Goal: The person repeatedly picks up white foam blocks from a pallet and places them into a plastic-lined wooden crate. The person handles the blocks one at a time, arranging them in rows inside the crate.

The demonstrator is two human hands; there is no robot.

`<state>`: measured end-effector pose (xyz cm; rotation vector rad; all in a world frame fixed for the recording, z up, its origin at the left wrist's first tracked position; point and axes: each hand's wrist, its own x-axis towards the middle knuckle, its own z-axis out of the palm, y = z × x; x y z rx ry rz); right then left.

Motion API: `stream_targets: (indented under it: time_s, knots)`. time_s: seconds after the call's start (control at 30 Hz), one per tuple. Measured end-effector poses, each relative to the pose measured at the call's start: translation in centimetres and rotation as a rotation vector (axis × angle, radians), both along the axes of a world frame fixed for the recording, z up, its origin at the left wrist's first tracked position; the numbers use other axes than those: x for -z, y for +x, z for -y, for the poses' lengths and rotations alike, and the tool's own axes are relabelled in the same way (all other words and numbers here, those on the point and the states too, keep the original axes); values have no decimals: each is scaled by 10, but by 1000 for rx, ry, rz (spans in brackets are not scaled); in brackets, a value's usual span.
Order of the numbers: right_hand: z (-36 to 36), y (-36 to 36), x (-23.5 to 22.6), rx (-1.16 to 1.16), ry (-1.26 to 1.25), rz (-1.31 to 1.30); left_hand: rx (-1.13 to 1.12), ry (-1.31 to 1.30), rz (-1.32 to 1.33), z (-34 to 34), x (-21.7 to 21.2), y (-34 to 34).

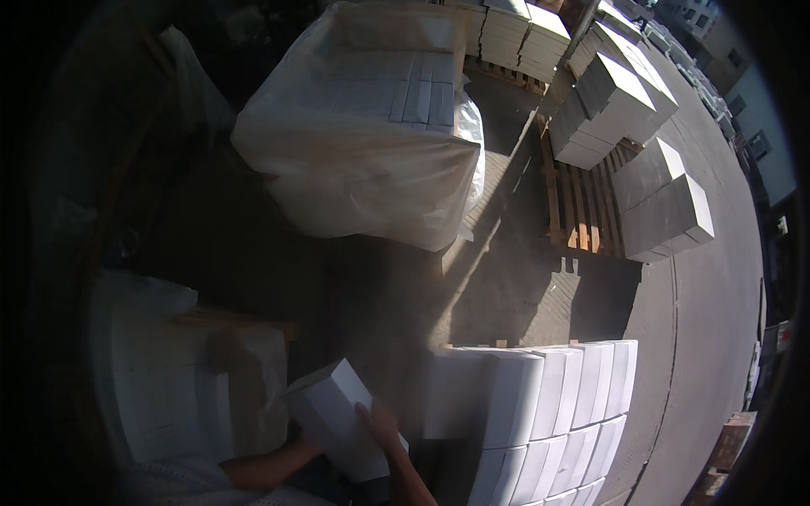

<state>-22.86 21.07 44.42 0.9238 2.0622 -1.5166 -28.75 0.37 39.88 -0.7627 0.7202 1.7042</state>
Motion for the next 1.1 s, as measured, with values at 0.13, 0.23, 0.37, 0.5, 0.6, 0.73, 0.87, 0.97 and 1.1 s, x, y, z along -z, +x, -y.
stream_targets:
  time_s: [0.13,0.23,0.37,0.5,0.6,0.73,0.87,0.97,1.1]
  knots:
    - [20,-10,-57,-179,-71,-267,-199,35,-50,34,-35,16]
    - [36,-17,-104,-232,-302,-440,-349,36,-79,59,-58,34]
    - [70,-28,-138,-310,-363,-148,-542,26,-81,92,-74,61]
    - [104,-36,-135,-398,-389,-139,-669,-1,-60,127,-76,74]
    - [131,-53,-118,-499,-380,-100,-766,5,-98,148,-83,76]
    - [172,-96,-104,-729,-415,-139,-353,-473,-701,179,-100,69]
    - [228,-144,-119,-851,-259,-10,-290,-676,-884,214,-95,47]
    - [265,-179,-135,-974,-73,78,-722,-328,-654,241,-86,28]
    - [305,-209,-119,-1085,-23,-94,-1268,66,-194,260,-89,8]
